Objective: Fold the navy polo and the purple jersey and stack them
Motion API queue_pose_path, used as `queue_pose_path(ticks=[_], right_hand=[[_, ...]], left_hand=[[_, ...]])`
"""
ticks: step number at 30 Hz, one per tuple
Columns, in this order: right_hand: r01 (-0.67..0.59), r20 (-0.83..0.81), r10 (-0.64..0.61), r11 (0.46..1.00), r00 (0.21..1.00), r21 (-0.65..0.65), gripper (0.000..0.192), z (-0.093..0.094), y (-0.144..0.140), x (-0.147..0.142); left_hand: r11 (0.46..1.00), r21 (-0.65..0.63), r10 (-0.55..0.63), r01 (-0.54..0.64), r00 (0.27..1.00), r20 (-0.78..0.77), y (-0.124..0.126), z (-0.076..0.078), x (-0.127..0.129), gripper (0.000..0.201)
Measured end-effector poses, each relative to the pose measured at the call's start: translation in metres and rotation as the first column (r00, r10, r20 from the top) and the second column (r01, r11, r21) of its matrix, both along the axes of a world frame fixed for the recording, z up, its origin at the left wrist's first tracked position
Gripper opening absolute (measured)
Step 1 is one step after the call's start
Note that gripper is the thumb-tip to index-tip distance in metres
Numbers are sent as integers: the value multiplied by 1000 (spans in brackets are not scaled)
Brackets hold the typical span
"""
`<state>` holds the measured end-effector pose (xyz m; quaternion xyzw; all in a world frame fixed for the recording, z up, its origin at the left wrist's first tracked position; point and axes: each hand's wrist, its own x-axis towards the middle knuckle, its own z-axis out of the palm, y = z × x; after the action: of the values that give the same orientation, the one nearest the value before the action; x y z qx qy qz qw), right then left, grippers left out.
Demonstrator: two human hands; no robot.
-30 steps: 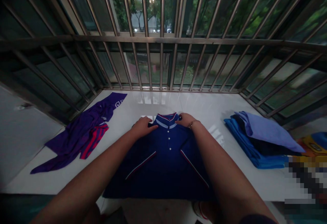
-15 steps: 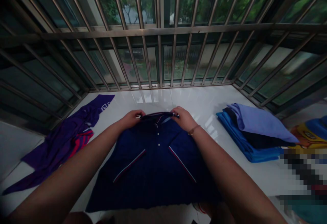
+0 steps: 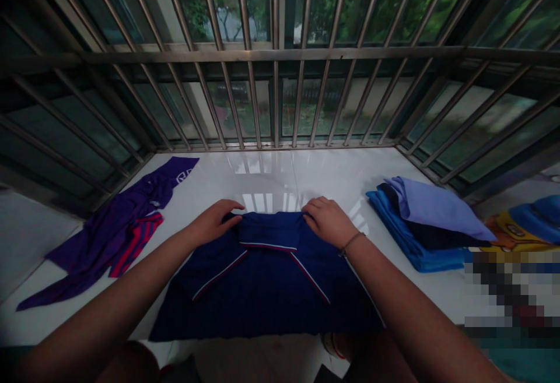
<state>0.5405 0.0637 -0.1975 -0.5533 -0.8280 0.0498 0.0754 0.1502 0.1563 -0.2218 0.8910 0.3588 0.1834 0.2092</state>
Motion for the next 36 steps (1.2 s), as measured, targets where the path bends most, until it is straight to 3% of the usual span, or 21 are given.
queue_pose_path(ticks=[4,7,9,12,15,21,23,27,29,32,36], right_hand=[[-197,-56,192,975,980,-99,53,-5,12,-23],[-248,-37,245,961,969,-126,56,-22,12,-33],[-227,-8,228,967,974,-114,46,-36,15,-31],[-125,40,128,989,991,-85,39,-54,24,-24],[5,86,1,998,996,-67,43,-61,33,-14],[247,117,-231,959,966,-139,44,-47,46,18],[261,113,-242,941,964,-215,41,-39,52,36],[207,60,-198,912,978,-353,36,-29,62,73],[156,-36,-196,867,980,-473,43,-27,65,87],[87,-156,-219,804,963,-589,40,-28,68,98],[173,-132,-274,844,953,-507,28,-32,82,98]], left_hand=[[983,-27,-181,180,979,-95,7,-2,21,40],[968,33,-235,250,941,-242,3,-19,27,44],[961,71,-233,266,923,-307,0,-35,27,48],[977,113,-129,179,927,-352,-3,-54,27,53],[990,112,-43,87,936,-349,-1,-59,27,55],[993,98,93,-63,933,-347,30,-36,5,37],[993,2,106,-114,919,-380,49,-25,-12,34],[922,-370,-45,-113,918,-394,90,-12,-46,53],[879,-468,-126,-92,902,-413,104,-9,-58,55],[842,-534,-218,-79,856,-470,116,-5,-65,46],[893,-445,-191,-71,834,-517,128,3,-61,40]])
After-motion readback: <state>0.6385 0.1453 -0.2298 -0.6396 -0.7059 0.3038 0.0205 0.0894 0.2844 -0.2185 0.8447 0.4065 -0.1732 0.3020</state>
